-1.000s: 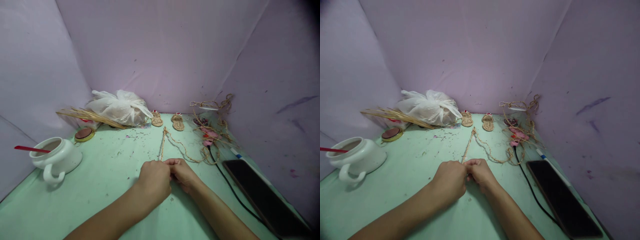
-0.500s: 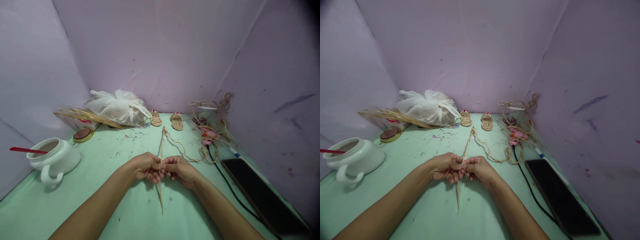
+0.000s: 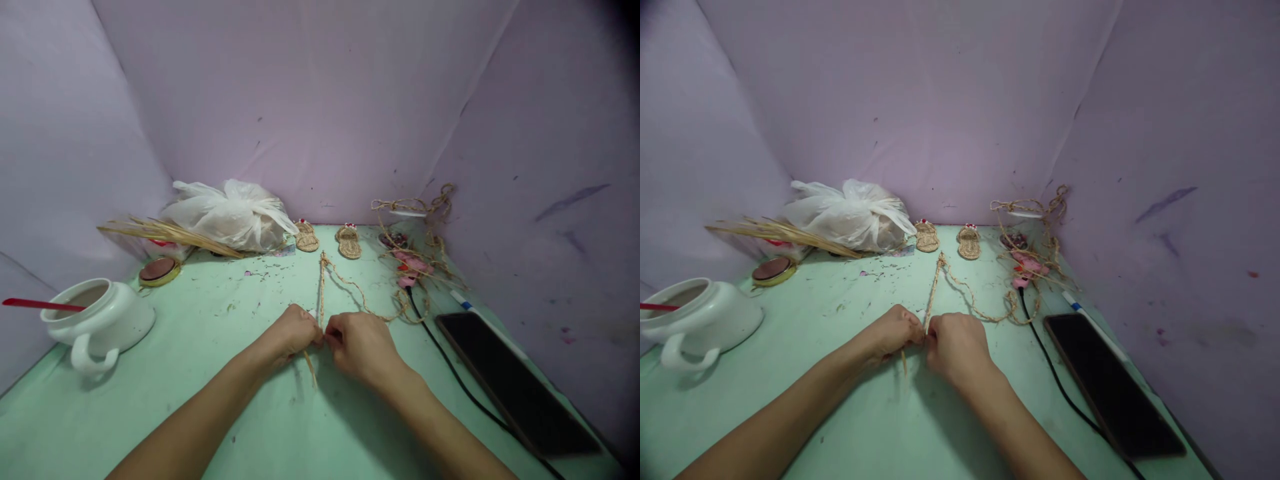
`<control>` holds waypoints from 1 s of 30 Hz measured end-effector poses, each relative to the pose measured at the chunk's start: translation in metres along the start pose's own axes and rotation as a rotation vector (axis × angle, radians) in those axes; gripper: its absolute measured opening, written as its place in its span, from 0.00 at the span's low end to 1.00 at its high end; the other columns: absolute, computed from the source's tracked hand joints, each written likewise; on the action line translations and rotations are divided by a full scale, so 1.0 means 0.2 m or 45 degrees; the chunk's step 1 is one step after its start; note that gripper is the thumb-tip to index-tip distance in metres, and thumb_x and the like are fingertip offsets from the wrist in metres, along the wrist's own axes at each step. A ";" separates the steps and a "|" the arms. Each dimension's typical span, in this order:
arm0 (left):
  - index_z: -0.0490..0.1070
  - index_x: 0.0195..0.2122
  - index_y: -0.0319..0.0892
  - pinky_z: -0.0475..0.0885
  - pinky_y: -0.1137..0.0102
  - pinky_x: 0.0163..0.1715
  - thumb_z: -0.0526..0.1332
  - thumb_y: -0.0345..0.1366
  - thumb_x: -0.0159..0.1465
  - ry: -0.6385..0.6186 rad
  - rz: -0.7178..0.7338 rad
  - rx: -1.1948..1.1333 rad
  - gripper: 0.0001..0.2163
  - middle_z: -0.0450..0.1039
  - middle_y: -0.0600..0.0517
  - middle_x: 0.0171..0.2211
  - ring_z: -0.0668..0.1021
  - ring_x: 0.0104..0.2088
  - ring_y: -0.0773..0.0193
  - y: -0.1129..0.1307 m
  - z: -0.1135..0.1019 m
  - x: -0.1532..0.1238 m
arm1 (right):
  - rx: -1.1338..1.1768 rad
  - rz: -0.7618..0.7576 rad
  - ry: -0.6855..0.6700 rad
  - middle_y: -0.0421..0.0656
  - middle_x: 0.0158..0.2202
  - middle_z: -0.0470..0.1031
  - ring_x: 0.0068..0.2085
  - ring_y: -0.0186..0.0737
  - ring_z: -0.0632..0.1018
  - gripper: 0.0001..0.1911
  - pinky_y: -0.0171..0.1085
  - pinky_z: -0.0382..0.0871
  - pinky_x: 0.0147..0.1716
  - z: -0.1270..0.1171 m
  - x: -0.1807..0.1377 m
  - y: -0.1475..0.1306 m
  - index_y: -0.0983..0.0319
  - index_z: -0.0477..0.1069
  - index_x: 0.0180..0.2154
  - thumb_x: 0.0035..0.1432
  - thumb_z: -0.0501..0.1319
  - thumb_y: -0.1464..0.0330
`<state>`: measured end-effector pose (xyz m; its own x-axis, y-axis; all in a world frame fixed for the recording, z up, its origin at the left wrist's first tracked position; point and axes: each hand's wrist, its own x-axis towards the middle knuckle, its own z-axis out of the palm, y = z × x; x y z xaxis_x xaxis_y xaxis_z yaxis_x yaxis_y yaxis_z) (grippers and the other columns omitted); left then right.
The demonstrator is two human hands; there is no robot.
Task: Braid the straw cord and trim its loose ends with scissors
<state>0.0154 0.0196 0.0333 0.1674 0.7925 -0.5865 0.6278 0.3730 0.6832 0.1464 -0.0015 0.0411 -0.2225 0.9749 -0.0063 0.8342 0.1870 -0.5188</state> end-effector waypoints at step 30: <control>0.64 0.12 0.39 0.53 0.73 0.17 0.56 0.29 0.41 0.065 0.273 0.220 0.04 0.57 0.56 0.10 0.61 0.15 0.69 0.00 -0.10 -0.06 | 1.281 0.558 -0.436 0.38 0.13 0.69 0.14 0.29 0.69 0.05 0.29 0.64 0.14 0.08 0.08 0.03 0.66 0.67 0.17 0.42 0.59 0.75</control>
<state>-0.0008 0.0197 0.0493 0.2743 0.8694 -0.4109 0.7034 0.1099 0.7022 0.1401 0.0138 0.0235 -0.2671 0.8195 -0.5070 0.1272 -0.4915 -0.8615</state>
